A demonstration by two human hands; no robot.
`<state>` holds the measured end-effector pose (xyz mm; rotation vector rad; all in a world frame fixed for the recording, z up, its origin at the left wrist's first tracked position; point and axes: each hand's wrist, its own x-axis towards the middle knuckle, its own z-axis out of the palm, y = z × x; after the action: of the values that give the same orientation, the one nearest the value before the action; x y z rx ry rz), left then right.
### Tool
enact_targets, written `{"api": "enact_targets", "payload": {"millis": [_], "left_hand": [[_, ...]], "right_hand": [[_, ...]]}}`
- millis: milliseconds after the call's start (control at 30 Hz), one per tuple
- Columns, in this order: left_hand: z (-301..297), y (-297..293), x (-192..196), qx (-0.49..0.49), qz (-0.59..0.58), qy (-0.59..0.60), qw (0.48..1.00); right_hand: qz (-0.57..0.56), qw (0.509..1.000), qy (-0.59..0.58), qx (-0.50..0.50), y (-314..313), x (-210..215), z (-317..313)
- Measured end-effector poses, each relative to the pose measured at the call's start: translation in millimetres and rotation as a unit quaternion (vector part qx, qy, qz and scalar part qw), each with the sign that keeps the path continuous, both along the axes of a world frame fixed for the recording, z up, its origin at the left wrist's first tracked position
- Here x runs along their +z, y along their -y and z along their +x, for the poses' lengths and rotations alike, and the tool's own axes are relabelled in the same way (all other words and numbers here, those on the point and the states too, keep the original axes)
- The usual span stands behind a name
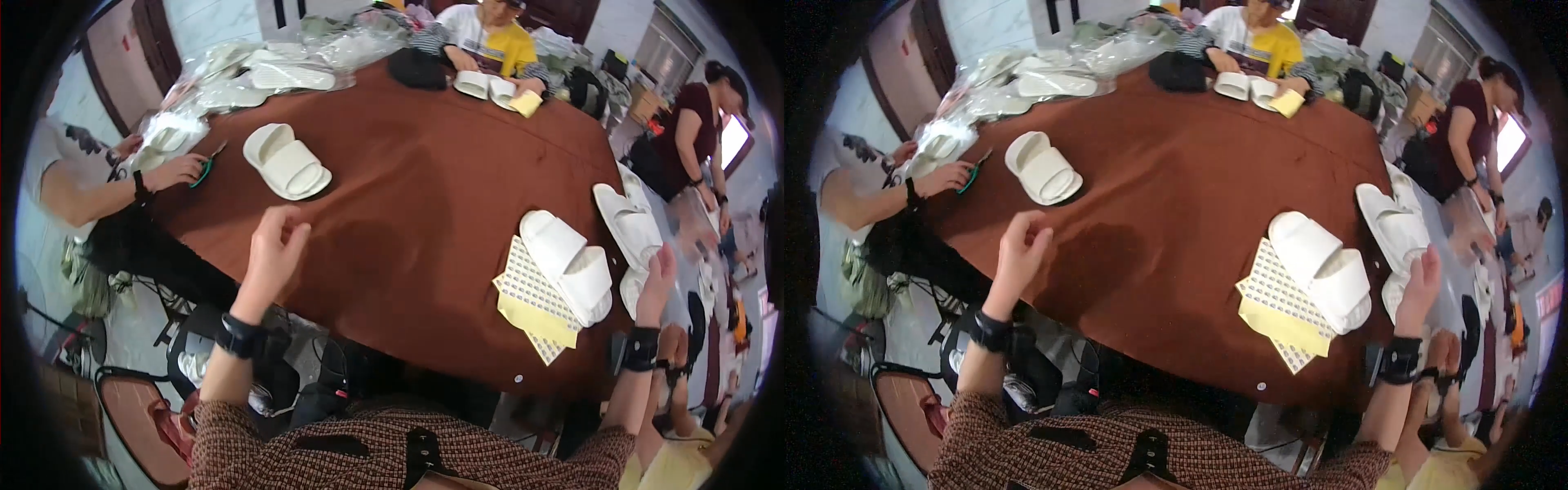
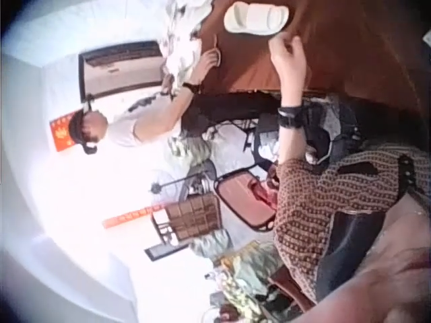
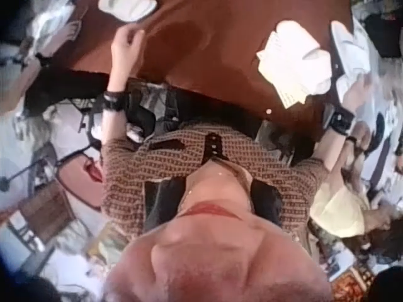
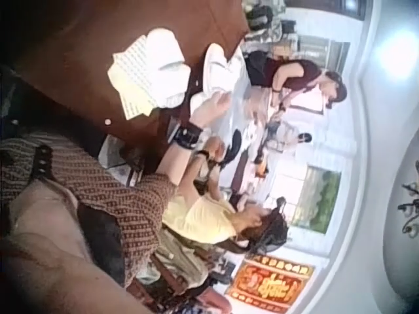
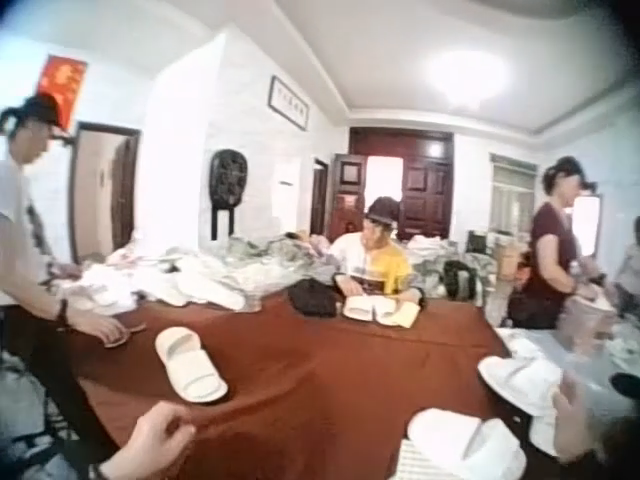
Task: Applying labels and sorting foam slippers at a manufacturing table.
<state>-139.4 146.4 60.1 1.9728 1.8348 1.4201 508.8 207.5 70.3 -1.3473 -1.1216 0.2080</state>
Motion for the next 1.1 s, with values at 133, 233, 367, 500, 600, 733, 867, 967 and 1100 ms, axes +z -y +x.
{"api": "enact_targets", "payload": {"millis": [133,233,367,500,600,733,867,967,1100], "left_hand": [[-74,-38,-22,0.12,0.013,-0.05,0.991],[-87,-63,-15,0.14,0.007,-0.053,0.989],[-91,-93,-9,0.109,-0.046,-0.113,0.987],[-99,-118,-10,0.111,-0.106,-0.148,0.977],[-100,-130,-6,0.127,-0.16,-0.117,0.972],[-106,-136,1,0.126,-0.161,-0.175,0.963],[-87,-130,3,0.069,-0.187,-0.097,0.975],[-50,-111,3,-0.002,-0.223,0.029,0.974],[8,-71,17,-0.135,-0.255,0.282,0.915]], "right_hand": [[-0.013,0.992,0.107,0.07,10,19,-41],[-0.005,0.983,0.164,0.086,26,40,-74],[-0.022,0.971,0.2,0.133,50,66,-119],[-0.032,0.954,0.256,0.153,72,81,-155],[-0.039,0.947,0.265,0.178,82,88,-165],[-0.057,0.952,0.213,0.213,84,89,-168],[-0.074,0.944,0.147,0.287,84,86,-179],[-0.103,0.924,0.162,0.33,80,80,-196],[-0.195,0.862,0.137,0.447,75,56,-235]]}}
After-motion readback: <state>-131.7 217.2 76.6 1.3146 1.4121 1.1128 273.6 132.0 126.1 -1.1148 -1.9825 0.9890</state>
